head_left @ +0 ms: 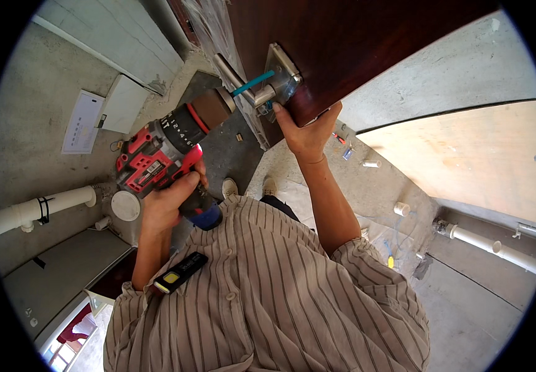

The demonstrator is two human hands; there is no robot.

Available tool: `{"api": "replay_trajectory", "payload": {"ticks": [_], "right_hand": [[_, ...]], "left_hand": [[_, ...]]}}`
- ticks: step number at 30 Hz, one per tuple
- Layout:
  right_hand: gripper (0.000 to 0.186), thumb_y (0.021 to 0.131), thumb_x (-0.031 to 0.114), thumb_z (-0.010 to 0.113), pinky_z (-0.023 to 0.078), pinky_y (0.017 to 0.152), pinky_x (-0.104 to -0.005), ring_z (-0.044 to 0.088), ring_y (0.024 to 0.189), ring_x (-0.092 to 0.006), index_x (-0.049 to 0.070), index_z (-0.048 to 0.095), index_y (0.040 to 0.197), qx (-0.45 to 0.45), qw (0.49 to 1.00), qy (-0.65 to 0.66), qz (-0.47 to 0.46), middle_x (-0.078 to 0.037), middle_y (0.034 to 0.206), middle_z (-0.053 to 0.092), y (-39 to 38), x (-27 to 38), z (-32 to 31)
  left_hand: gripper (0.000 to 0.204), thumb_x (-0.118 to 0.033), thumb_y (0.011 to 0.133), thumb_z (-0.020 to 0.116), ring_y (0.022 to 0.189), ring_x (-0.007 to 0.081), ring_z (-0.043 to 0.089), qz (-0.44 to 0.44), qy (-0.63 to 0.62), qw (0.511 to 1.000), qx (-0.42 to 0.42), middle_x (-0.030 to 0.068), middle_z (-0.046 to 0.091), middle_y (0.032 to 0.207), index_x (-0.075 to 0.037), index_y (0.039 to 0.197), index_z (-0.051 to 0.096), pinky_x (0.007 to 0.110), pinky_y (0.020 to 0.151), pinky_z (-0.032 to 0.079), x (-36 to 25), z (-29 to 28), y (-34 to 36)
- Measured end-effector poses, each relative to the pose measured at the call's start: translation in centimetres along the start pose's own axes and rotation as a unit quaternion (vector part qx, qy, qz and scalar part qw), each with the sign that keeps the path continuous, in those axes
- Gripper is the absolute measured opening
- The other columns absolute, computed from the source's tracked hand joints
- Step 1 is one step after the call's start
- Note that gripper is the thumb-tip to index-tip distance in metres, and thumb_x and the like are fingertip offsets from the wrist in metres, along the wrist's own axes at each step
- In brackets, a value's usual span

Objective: The person installs a door handle on a wooden door using a cordless drill and a screwdriver. They align the handle mechanism, secure it with screws, and test the handle's operation by turning it and inserting a key into the lock.

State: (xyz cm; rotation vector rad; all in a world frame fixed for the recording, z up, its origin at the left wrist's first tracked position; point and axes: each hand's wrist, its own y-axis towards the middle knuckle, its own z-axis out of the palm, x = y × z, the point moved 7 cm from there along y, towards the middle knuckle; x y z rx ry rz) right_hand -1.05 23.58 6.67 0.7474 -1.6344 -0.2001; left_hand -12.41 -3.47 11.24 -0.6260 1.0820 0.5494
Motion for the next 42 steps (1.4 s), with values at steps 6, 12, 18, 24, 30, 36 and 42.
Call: {"api": "replay_trajectory", "payload": {"ticks": [6,12,18,24,30,36,42], "right_hand": [[0.1,0.063,0.032,0.091,0.046,0.094,-0.0417,0.059,0.108,-0.0344,-0.009,0.034,0.134,-0.007,1.0,-0.001,-0.006,-0.025,0.117,0.056,-0.1,-0.2,0.1],[0.101,0.063,0.034,0.09,0.046,0.093,-0.0426,0.058,0.108,-0.0351,-0.009,0.034,0.134,-0.01,0.999,0.029,0.01,-0.025,0.117,0.055,-0.4,-0.8,0.3],[0.104,0.062,0.04,0.091,0.045,0.093,-0.0431,0.056,0.107,-0.0348,-0.011,0.034,0.131,-0.022,1.0,0.014,-0.015,-0.025,0.116,0.054,-0.5,-0.8,0.4],[0.099,0.062,0.03,0.092,0.043,0.094,-0.0403,0.053,0.107,-0.0293,-0.009,0.033,0.13,-0.013,0.998,0.03,-0.054,-0.02,0.117,0.05,-0.2,0.4,0.7],[0.094,0.065,0.02,0.09,0.041,0.098,-0.0382,0.047,0.115,-0.0281,-0.004,0.031,0.134,0.006,0.997,0.06,-0.051,-0.019,0.123,0.044,0.1,0.5,1.1],[0.105,0.064,0.015,0.09,0.038,0.104,-0.0403,0.045,0.12,-0.0296,-0.002,0.021,0.143,0.056,0.997,0.022,0.048,-0.019,0.131,0.04,-2.7,-1.4,1.0],[0.082,0.07,0.013,0.087,0.038,0.108,-0.0388,0.049,0.121,-0.028,-0.006,0.042,0.136,0.1,0.99,-0.024,0.098,-0.019,0.134,0.049,-6.2,-5.9,2.8]], "left_hand": [[0.035,-0.005,0.085,0.065,0.083,0.0218,0.062,-0.002,-0.019,1.0,0.01,0.0101,0.061,0.099,-0.001,0.118,0.058,0.041,0.074,0.054,0.1,0.2,0.0],[0.055,-0.02,0.085,0.068,0.081,0.0203,0.06,-0.063,-0.148,0.986,0.044,0.0164,0.061,0.128,-0.006,0.135,0.05,0.036,0.068,0.051,0.2,0.8,0.1],[0.06,-0.02,0.089,0.062,0.077,0.02,0.062,-0.176,-0.358,0.914,0.068,0.0201,0.056,0.138,-0.004,0.144,0.043,0.037,0.069,0.053,0.2,1.6,-0.5],[0.065,-0.018,0.085,0.065,0.073,0.0188,0.061,-0.181,-0.279,0.943,-0.021,0.0172,0.065,0.121,-0.003,0.144,0.042,0.032,0.061,0.051,0.8,-3.1,-1.6],[0.045,-0.012,0.082,0.069,0.078,0.018,0.064,-0.104,-0.047,0.986,-0.121,0.0158,0.069,0.109,-0.001,0.125,0.059,0.033,0.068,0.054,5.5,-9.2,-1.7],[0.036,-0.01,0.084,0.071,0.081,0.0185,0.067,-0.116,-0.041,0.986,-0.11,0.0113,0.07,0.099,0.0,0.117,0.064,0.032,0.074,0.054,13.0,-9.9,-2.3],[0.028,-0.005,0.086,0.071,0.084,0.0159,0.067,-0.138,-0.089,0.98,-0.11,0.0072,0.07,0.1,-0.001,0.113,0.066,0.032,0.078,0.055,18.0,-9.2,-1.0]]}}
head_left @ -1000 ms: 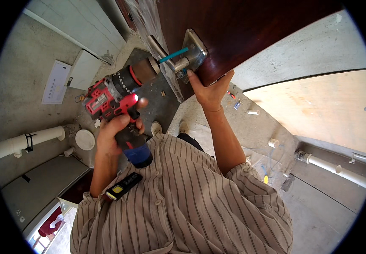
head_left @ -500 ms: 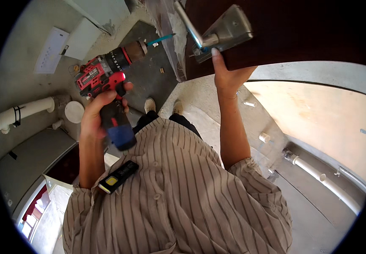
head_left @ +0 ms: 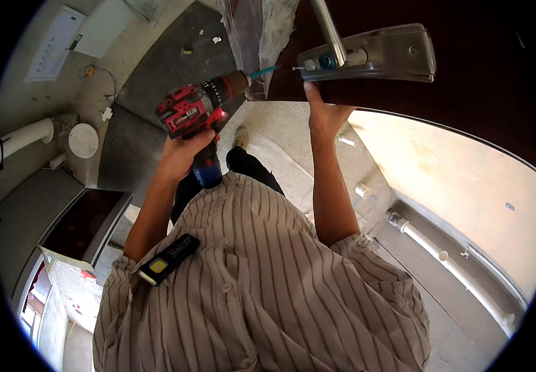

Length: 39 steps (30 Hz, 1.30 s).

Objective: The person installs a door handle on a wooden door using a cordless drill and a screwdriver. They align the handle mechanism, secure it with screws, and test the handle's operation by turning it and inserting a key into the lock.

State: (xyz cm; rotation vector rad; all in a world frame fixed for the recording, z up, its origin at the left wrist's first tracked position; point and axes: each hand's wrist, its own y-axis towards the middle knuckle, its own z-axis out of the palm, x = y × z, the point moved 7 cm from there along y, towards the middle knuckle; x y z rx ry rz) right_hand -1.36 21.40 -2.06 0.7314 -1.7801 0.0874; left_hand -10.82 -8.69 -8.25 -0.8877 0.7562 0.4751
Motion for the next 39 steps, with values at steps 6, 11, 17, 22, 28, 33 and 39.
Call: {"api": "replay_trajectory", "payload": {"ticks": [6,11,17,22,28,33,39], "right_hand": [[0.065,0.076,0.017,0.085,0.045,0.099,-0.0357,0.057,0.108,-0.0247,-0.007,0.051,0.126,-0.034,0.999,0.007,-0.031,-0.016,0.121,0.058,0.4,-2.8,0.7],[0.059,0.077,0.019,0.084,0.046,0.095,-0.0353,0.058,0.105,-0.0238,-0.007,0.055,0.121,-0.027,0.997,0.008,-0.069,-0.015,0.115,0.062,0.4,-2.5,0.5],[0.055,0.077,0.02,0.084,0.048,0.093,-0.0343,0.06,0.1,-0.0235,-0.006,0.058,0.118,-0.022,0.998,-0.001,-0.055,-0.013,0.112,0.064,0.7,-2.4,0.5],[0.054,0.078,0.019,0.084,0.048,0.093,-0.0338,0.06,0.1,-0.0224,-0.005,0.057,0.118,-0.022,0.997,-0.003,-0.067,-0.013,0.112,0.064,0.7,-2.7,0.3],[0.055,0.078,0.017,0.083,0.047,0.094,-0.0341,0.06,0.102,-0.0223,-0.005,0.056,0.121,-0.028,0.997,0.019,-0.069,-0.012,0.113,0.063,0.7,-2.8,0.4],[0.055,0.079,0.015,0.082,0.047,0.095,-0.0343,0.059,0.103,-0.0225,-0.004,0.055,0.122,-0.018,0.998,0.022,-0.058,-0.012,0.115,0.062,0.6,-2.5,0.5],[0.056,0.079,0.016,0.082,0.047,0.095,-0.0347,0.058,0.104,-0.0227,-0.004,0.054,0.123,-0.018,0.999,-0.001,-0.041,-0.012,0.116,0.061,0.7,-2.6,0.4]], "left_hand": [[0.028,-0.008,0.086,0.073,0.085,0.0155,0.067,0.006,-0.005,1.0,0.027,0.0062,0.07,0.098,-0.002,0.112,0.067,0.032,0.078,0.055,0.7,0.9,0.7],[0.03,-0.007,0.086,0.071,0.086,0.0152,0.067,0.013,-0.004,1.0,0.021,0.006,0.07,0.101,-0.002,0.115,0.067,0.032,0.079,0.055,0.8,1.0,0.6],[0.03,-0.007,0.087,0.07,0.086,0.0153,0.067,0.0,-0.03,0.999,0.044,0.006,0.07,0.102,-0.001,0.116,0.067,0.031,0.08,0.054,1.1,1.2,0.9],[0.03,-0.007,0.087,0.07,0.088,0.0144,0.066,-0.038,-0.026,0.998,0.051,0.0062,0.07,0.1,-0.001,0.116,0.067,0.031,0.079,0.054,1.9,1.2,1.3],[0.03,-0.007,0.087,0.07,0.085,0.0136,0.065,-0.045,-0.034,0.997,0.056,0.0054,0.069,0.098,-0.002,0.117,0.066,0.03,0.077,0.053,1.8,1.7,1.4],[0.033,-0.009,0.089,0.07,0.086,0.0128,0.065,-0.048,-0.045,0.996,0.055,0.0044,0.069,0.1,-0.003,0.121,0.065,0.029,0.076,0.053,1.7,1.8,1.7],[0.034,-0.009,0.089,0.068,0.084,0.0132,0.064,-0.069,-0.054,0.993,0.077,0.0055,0.07,0.106,-0.003,0.122,0.064,0.029,0.076,0.053,1.6,2.2,2.1]]}}
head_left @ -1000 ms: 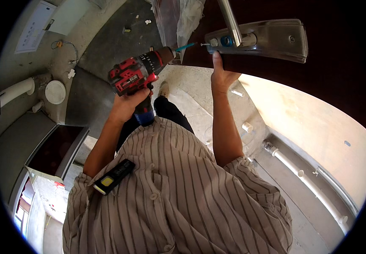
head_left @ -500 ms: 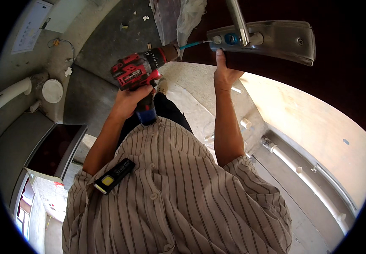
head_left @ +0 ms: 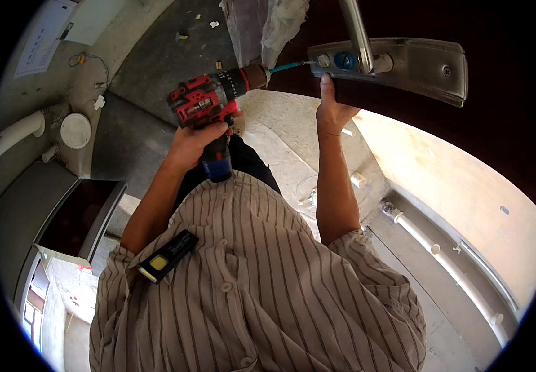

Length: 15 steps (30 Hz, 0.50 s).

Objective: The person installs a door handle on a wooden door using a cordless drill and a screwdriver. They align the handle mechanism, secure it with screws, and test the handle's operation by turning it and inserting a key into the lock.

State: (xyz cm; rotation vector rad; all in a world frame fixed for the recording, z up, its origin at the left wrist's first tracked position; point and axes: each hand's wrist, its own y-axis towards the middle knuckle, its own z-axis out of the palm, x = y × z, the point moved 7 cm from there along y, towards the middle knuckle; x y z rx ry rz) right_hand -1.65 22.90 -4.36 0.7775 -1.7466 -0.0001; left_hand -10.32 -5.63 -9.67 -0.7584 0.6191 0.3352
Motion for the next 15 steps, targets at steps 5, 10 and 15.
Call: {"api": "replay_trajectory", "payload": {"ticks": [5,10,15], "right_hand": [[0.052,0.079,0.016,0.082,0.047,0.095,-0.0341,0.059,0.1,-0.0221,-0.004,0.056,0.119,0.004,0.999,-0.015,-0.029,-0.011,0.112,0.063,0.1,0.4,0.1],[0.051,0.078,0.014,0.083,0.047,0.095,-0.0338,0.06,0.102,-0.0222,-0.005,0.058,0.118,-0.002,1.0,0.009,-0.008,-0.012,0.114,0.063,0.1,0.7,0.0],[0.053,0.077,0.01,0.082,0.047,0.096,-0.0342,0.06,0.105,-0.0226,-0.005,0.056,0.121,0.022,0.997,-0.039,-0.057,-0.013,0.115,0.063,0.3,1.4,0.2]], "left_hand": [[0.028,-0.01,0.088,0.067,0.081,0.0146,0.064,-0.007,-0.017,1.0,0.017,0.005,0.069,0.1,-0.003,0.115,0.066,0.03,0.072,0.053,-0.8,-0.5,0.8],[0.023,-0.012,0.087,0.068,0.078,0.0154,0.064,-0.027,0.017,0.999,0.008,0.0047,0.069,0.096,-0.004,0.109,0.067,0.031,0.071,0.053,-1.2,-1.3,1.3],[0.023,-0.011,0.087,0.069,0.078,0.0152,0.064,-0.006,0.006,0.999,0.034,0.0048,0.068,0.095,-0.004,0.109,0.067,0.032,0.071,0.053,-1.7,-0.7,1.3]]}}
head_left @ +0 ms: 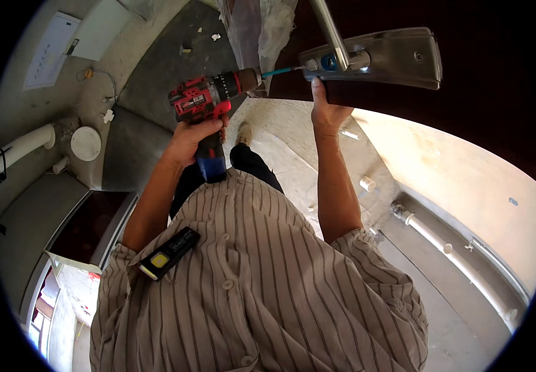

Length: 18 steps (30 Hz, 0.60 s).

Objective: The person installs a door handle on a wooden door using a cordless drill and a screwdriver. They align the handle mechanism, secure it with screws, and test the handle's operation by turning it and inserting a key into the lock.

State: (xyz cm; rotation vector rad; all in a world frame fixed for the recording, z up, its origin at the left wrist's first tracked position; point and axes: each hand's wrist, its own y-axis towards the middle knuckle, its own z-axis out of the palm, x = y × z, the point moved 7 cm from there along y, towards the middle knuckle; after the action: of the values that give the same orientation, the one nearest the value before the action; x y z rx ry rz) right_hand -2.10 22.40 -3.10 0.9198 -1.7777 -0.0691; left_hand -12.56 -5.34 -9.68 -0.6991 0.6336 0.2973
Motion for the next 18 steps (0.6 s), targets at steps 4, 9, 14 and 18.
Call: {"api": "replay_trajectory", "payload": {"ticks": [4,9,14,18], "right_hand": [[0.057,0.077,0.007,0.082,0.047,0.097,-0.0348,0.06,0.106,-0.0229,-0.006,0.054,0.124,-0.014,0.998,0.06,0.032,-0.014,0.117,0.062,-0.27,-0.68,0.12],[0.058,0.077,0.007,0.082,0.047,0.097,-0.0351,0.059,0.107,-0.0231,-0.006,0.053,0.125,-0.003,0.998,0.056,0.035,-0.014,0.12,0.061,-0.22,-0.48,0.19],[0.056,0.077,0.008,0.082,0.048,0.095,-0.0353,0.06,0.105,-0.0232,-0.006,0.055,0.123,-0.015,0.996,0.08,0.047,-0.014,0.118,0.062,-0.13,-0.22,0.15],[0.056,0.075,0.011,0.084,0.049,0.093,-0.0352,0.061,0.103,-0.0233,-0.006,0.056,0.121,-0.012,0.999,0.031,0.032,-0.015,0.115,0.063,-0.12,-0.24,0.04]], "left_hand": [[0.023,-0.009,0.086,0.069,0.078,0.015,0.064,0.001,0.027,1.0,-0.005,0.005,0.069,0.095,-0.004,0.109,0.067,0.031,0.07,0.053,-0.25,0.0,-0.14],[0.024,-0.009,0.086,0.069,0.077,0.0145,0.064,-0.001,0.024,1.0,-0.007,0.0052,0.069,0.094,-0.004,0.109,0.067,0.031,0.07,0.053,-0.4,0.09,-0.07],[0.023,-0.01,0.086,0.069,0.077,0.0144,0.064,-0.016,0.04,0.999,-0.026,0.0053,0.069,0.094,-0.004,0.108,0.067,0.03,0.069,0.053,-0.63,0.04,-0.12],[0.025,-0.01,0.087,0.068,0.078,0.0161,0.065,-0.006,0.045,0.999,-0.026,0.0068,0.069,0.094,-0.001,0.11,0.066,0.032,0.07,0.055,-0.86,0.27,-0.15]]}}
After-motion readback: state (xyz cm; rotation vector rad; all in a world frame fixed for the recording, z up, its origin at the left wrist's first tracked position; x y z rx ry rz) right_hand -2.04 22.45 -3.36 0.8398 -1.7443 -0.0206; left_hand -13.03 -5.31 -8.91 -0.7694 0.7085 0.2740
